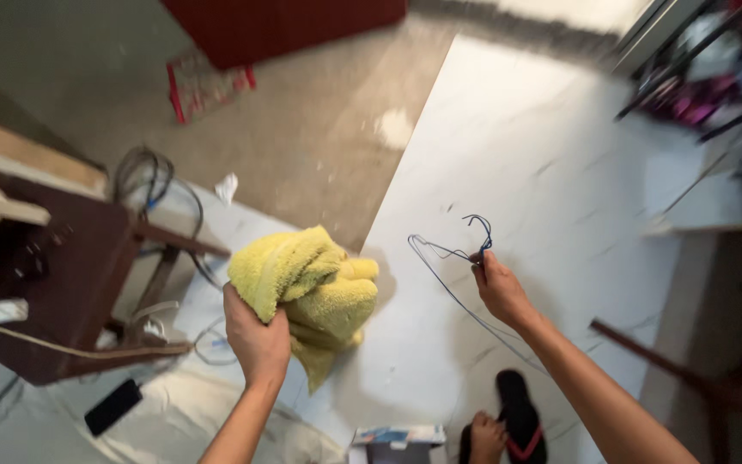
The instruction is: The person installs a red wall-mounted fan by adjusting its position and plugging it into a wall socket, then turns it on. Afterwards, they remove a yellow towel from a hanger, fold it, and place it on a desk.
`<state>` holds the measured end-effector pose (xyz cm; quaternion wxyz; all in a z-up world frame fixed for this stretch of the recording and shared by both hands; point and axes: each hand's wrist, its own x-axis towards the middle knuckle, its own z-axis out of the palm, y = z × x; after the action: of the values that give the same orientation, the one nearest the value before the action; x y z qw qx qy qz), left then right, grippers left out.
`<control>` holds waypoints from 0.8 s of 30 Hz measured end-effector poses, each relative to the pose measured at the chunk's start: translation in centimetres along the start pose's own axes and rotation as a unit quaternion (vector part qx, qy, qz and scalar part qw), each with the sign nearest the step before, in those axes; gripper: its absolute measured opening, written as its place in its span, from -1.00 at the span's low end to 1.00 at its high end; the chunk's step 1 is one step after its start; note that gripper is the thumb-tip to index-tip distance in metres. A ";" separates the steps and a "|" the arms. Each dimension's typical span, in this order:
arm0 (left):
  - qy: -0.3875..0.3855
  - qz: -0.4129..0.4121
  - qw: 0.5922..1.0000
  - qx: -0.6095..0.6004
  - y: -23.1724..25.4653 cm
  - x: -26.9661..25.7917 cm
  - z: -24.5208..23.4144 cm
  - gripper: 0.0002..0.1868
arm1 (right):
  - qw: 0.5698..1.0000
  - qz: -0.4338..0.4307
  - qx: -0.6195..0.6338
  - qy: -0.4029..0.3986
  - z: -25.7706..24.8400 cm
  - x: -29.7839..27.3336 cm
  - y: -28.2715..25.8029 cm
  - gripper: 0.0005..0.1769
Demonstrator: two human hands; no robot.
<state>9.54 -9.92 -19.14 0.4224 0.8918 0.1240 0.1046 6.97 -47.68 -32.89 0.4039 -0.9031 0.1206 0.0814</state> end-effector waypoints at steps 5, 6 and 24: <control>0.051 0.012 0.997 -0.056 12.1 1.7 -1.6 -0.55 | 0.994 0.104 0.009 0.041 -14.7 0.0 -8.5 -0.68; 0.066 0.016 0.995 -0.071 14.8 2.2 -1.7 -0.56 | 0.993 0.101 0.020 0.058 -17.6 -0.2 -9.8 -0.68; 0.015 0.141 0.965 -0.221 40.8 18.9 -0.2 -0.45 | 0.966 -0.029 0.200 0.163 -48.5 10.4 -19.3 -0.74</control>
<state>32.83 -28.91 14.33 0.5884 0.7828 -0.0226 0.2012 24.83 -73.15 10.31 0.5531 -0.8084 0.1720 -0.1043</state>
